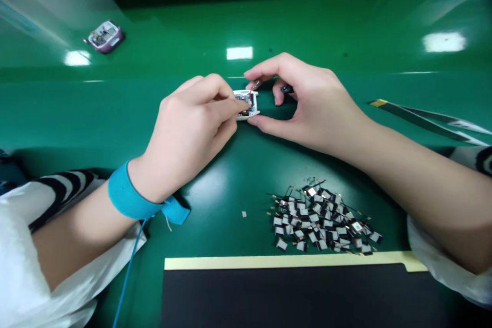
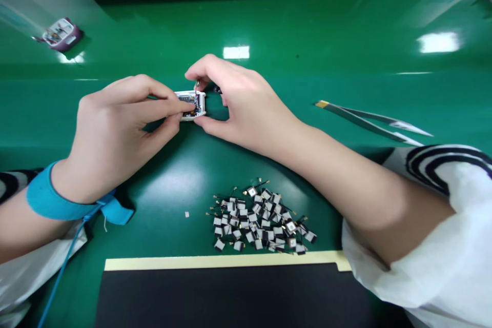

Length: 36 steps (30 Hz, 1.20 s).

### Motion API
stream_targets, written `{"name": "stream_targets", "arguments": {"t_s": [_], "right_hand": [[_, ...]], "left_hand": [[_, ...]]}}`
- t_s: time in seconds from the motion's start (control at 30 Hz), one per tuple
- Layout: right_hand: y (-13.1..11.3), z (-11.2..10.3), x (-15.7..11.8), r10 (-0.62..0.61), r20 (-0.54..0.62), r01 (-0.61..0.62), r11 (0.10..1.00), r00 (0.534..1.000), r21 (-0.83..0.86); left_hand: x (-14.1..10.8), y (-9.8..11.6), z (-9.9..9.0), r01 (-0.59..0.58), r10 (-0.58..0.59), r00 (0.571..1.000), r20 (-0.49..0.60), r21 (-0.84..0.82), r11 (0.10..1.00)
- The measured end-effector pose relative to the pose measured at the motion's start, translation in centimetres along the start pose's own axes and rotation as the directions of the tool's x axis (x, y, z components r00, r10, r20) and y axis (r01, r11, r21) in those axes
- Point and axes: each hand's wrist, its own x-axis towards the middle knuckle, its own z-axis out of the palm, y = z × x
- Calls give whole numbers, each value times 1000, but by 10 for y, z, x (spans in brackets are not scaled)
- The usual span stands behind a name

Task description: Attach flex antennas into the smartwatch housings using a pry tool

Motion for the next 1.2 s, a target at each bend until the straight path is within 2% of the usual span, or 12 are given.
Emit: {"name": "stream_targets", "arguments": {"t_s": [0.5, 1.2], "right_hand": [[-1, 0, 0, 12, 15, -12, 1000, 1000, 2], [4, 2, 1, -64, -9, 64, 997, 998, 50]], "left_hand": [[1, -1, 0, -12, 13, 1000, 11, -14, 1000], [1, -2, 1, -67, 67, 998, -5, -2, 998]]}}
